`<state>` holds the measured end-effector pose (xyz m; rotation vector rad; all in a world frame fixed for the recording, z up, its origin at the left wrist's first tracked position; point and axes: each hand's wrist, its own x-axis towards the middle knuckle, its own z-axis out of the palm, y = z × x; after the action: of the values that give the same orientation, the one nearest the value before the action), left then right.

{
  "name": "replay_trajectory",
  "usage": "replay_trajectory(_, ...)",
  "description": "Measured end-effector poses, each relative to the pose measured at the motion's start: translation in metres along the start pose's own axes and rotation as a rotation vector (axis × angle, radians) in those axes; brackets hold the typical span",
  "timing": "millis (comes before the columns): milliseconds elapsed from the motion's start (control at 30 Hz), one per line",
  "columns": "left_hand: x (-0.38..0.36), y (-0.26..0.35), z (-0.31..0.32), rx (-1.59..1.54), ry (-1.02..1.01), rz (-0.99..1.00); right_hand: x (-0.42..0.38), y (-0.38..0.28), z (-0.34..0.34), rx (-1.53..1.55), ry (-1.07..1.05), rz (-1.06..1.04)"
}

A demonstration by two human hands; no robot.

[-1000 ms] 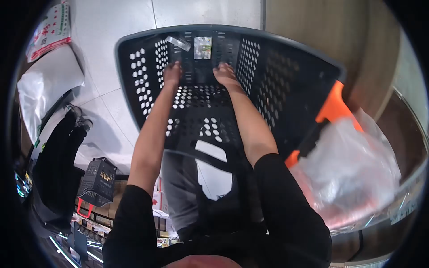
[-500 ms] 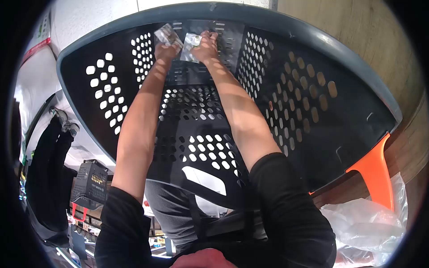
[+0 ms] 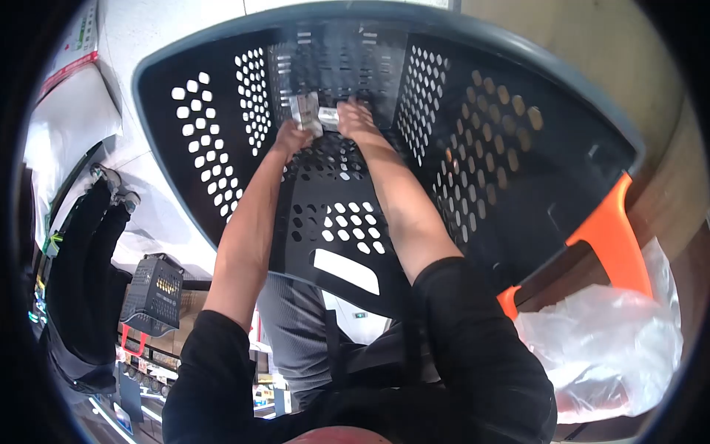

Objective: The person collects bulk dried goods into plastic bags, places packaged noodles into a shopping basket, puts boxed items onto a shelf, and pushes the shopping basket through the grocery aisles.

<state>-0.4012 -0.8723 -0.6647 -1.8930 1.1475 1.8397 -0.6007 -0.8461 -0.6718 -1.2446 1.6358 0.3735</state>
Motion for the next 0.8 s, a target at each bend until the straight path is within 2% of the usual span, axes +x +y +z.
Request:
replay_trajectory(67,-0.016,-0.014,0.013,-0.211,0.020,-0.046,-0.027,-0.008,-0.011,-0.073,-0.023,0.002)
replay_trajectory(100,-0.035,0.000,0.004,-0.125,0.008,-0.135,-0.043,-0.019,-0.025,-0.043,-0.053,0.064)
replay_trajectory(200,-0.073,-0.010,-0.010,-0.066,-0.013,-0.002,-0.094,-0.032,-0.043,0.178,0.084,0.150)
replay_trajectory(233,-0.090,-0.007,-0.019,0.060,-0.013,0.088,-0.117,-0.043,-0.063,0.250,0.039,0.209)
replay_trajectory(267,-0.114,-0.005,-0.026,0.118,0.027,0.152,-0.137,-0.048,-0.072,0.307,0.125,0.193)
replay_trajectory(333,-0.183,0.019,-0.045,0.060,-0.003,0.138,-0.186,-0.056,-0.080,0.417,0.289,0.154)
replay_trajectory(367,-0.222,0.034,-0.055,0.016,-0.008,0.138,-0.215,-0.065,-0.090,0.565,0.307,0.211)
replay_trajectory(400,-0.261,0.046,-0.066,0.002,-0.027,0.154,-0.243,-0.071,-0.094,0.576,0.402,0.187)
replay_trajectory(467,-0.335,0.067,-0.083,-0.211,-0.108,0.096,-0.294,-0.079,-0.101,0.819,0.472,0.052)
replay_trajectory(533,-0.401,0.071,-0.099,-0.435,-0.212,0.232,-0.351,-0.088,-0.116,0.936,0.428,0.023)
replay_trajectory(567,-0.428,0.076,-0.106,-0.425,-0.208,0.267,-0.386,-0.097,-0.132,1.169,0.403,-0.119)
replay_trajectory(600,-0.459,0.080,-0.113,-0.416,-0.209,0.302,-0.430,-0.115,-0.159,1.174,0.397,-0.081)
replay_trajectory(633,-0.501,0.099,-0.122,-0.486,-0.246,0.280,-0.458,-0.120,-0.176,1.198,0.422,-0.137)
replay_trajectory(733,-0.578,0.115,-0.146,-0.392,-0.350,0.415,-0.567,-0.142,-0.213,1.254,0.433,-0.183)
replay_trajectory(800,-0.624,0.129,-0.161,-0.169,-0.323,0.618,-0.631,-0.160,-0.229,1.324,0.493,-0.268)
